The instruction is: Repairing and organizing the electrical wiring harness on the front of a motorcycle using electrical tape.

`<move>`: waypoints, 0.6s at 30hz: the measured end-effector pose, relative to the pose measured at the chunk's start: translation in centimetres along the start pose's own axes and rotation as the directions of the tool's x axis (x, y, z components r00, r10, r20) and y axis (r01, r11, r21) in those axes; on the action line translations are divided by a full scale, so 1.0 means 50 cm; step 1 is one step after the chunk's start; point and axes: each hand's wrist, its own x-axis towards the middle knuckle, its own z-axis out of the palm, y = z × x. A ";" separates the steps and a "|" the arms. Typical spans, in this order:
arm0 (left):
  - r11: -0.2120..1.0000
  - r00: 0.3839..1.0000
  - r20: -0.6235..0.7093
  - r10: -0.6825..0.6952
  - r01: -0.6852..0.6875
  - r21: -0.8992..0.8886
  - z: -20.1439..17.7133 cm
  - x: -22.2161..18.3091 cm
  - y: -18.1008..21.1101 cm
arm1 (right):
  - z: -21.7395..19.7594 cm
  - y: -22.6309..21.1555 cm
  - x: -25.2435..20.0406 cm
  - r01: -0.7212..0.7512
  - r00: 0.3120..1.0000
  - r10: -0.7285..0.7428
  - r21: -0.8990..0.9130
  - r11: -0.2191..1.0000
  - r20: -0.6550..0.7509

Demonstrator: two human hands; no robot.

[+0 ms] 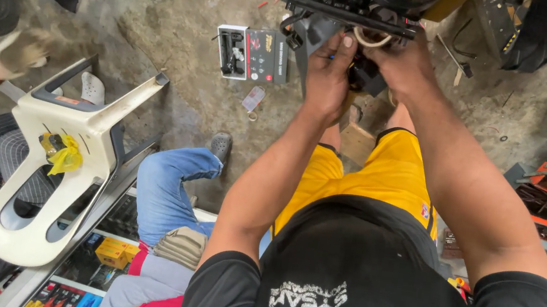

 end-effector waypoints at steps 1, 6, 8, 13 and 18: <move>1.000 1.000 -0.003 -0.003 0.003 0.002 0.004 -0.006 0.008 | -0.003 0.007 -0.005 -0.004 1.000 0.004 0.000 1.000 0.003; 0.996 1.000 -0.003 -0.025 0.025 0.080 0.021 0.000 0.035 | -0.031 0.046 -0.023 0.564 0.802 -0.591 0.218 0.797 0.087; 0.998 0.998 0.026 -0.055 0.055 0.019 0.018 0.001 0.036 | -0.039 0.085 -0.034 0.568 0.800 -0.595 0.226 0.791 0.074; 0.978 0.987 0.063 -0.147 0.155 -0.139 0.030 0.003 0.065 | -0.096 0.085 -0.066 0.518 0.855 -0.518 0.131 0.846 -0.037; 0.991 0.985 0.143 -0.100 0.084 0.108 0.034 0.016 0.114 | -0.141 -0.076 -0.120 0.805 0.569 -0.810 -0.293 0.515 0.141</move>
